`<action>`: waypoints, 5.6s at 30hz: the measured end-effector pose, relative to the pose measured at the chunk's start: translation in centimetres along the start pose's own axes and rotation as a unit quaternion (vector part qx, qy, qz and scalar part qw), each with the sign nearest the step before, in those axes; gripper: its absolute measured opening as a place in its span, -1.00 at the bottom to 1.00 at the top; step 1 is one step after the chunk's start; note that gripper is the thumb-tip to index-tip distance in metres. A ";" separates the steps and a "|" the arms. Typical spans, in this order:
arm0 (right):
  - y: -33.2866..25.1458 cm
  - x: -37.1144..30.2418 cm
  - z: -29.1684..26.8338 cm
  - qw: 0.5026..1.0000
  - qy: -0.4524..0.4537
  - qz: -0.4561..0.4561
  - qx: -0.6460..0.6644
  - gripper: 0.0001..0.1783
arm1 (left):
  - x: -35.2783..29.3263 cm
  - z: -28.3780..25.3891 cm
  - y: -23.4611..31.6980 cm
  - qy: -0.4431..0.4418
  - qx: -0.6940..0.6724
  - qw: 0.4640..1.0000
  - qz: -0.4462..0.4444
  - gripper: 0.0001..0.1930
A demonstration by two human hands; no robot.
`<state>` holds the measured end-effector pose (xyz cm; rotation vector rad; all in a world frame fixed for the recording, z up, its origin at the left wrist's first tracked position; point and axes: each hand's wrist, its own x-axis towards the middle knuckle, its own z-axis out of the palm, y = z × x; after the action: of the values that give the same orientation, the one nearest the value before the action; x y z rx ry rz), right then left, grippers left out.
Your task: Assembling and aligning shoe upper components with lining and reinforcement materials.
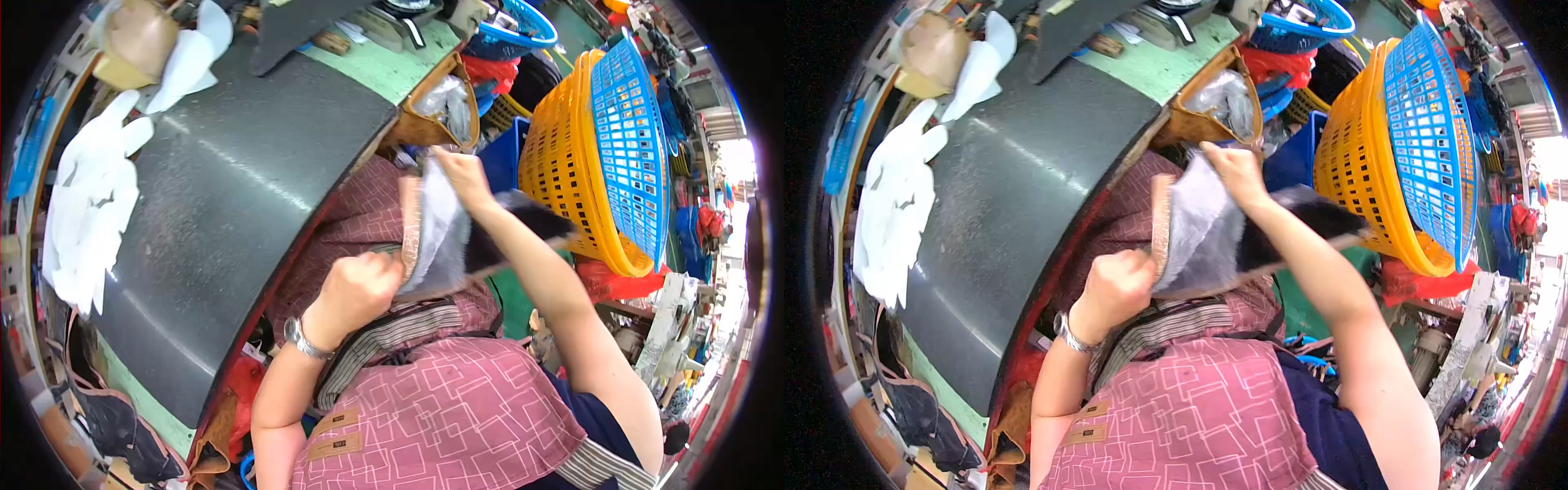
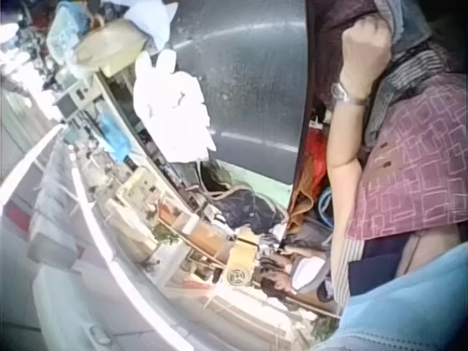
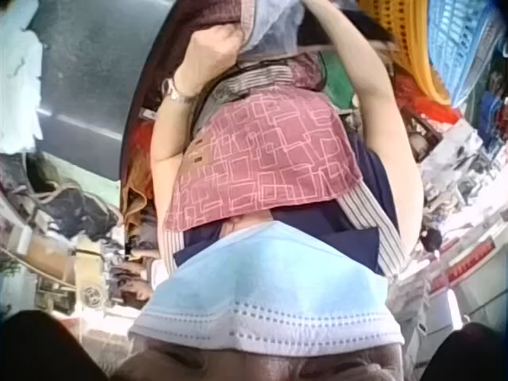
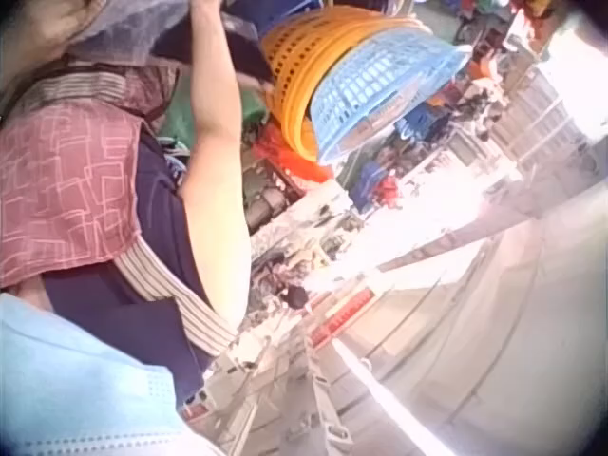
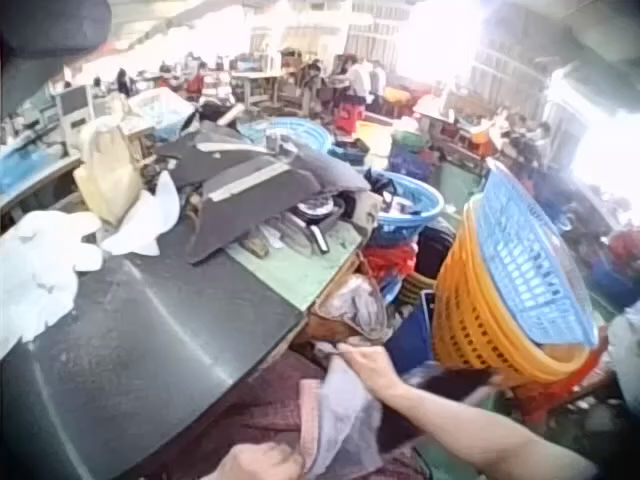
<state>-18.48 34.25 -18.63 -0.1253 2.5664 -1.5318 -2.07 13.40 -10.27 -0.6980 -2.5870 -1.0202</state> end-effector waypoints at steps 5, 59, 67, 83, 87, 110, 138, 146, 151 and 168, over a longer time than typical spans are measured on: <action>5.8 3.8 9.3 0.974 -0.055 -0.087 -0.202 -0.60 | -5.1 5.0 -6.3 0.072 -0.288 0.846 -0.442 -0.82; -5.0 -4.8 -12.2 0.977 -0.117 -0.136 0.114 -0.75 | -1.2 2.7 -3.6 0.065 -0.449 0.846 -0.279 -0.30; -14.6 -1.7 -12.7 0.908 -0.169 -0.017 0.384 -0.69 | 6.2 0.8 1.3 0.124 -0.824 0.479 -0.277 -0.39; -19.3 -4.1 -4.2 0.921 0.052 -0.372 0.101 -0.73 | 2.5 -6.2 4.3 0.367 -0.142 0.915 -0.090 -0.38; -21.3 -5.3 -3.4 0.917 0.076 -0.391 -0.020 -0.75 | 2.6 -6.6 5.1 0.365 -0.533 0.704 -0.295 -0.78; -26.9 -6.8 5.5 0.832 -0.224 -0.315 0.397 -0.72 | -2.9 -17.7 6.0 0.425 -0.658 0.585 -0.209 -0.64; -27.7 -29.8 16.7 0.450 -0.799 0.296 0.269 -0.56 | -21.2 -11.2 22.5 0.771 0.092 0.505 -0.377 -0.78; -26.9 -27.9 16.6 0.485 -0.787 0.217 0.314 -0.46 | -20.0 -12.8 21.4 0.570 0.434 0.519 -0.466 -0.68; -26.6 -27.9 16.0 0.495 -0.782 0.220 0.307 -0.50 | -18.3 -12.5 21.8 0.600 0.386 0.541 -0.446 -0.74; -23.6 -22.8 23.8 0.496 -0.858 0.106 0.076 -0.80 | -52.7 -0.5 39.0 0.310 0.552 -0.092 -0.769 -0.68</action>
<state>7.94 5.73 -6.99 -0.7689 0.6918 -0.5834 63.14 20.19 -9.73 -3.0593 0.8739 -1.1851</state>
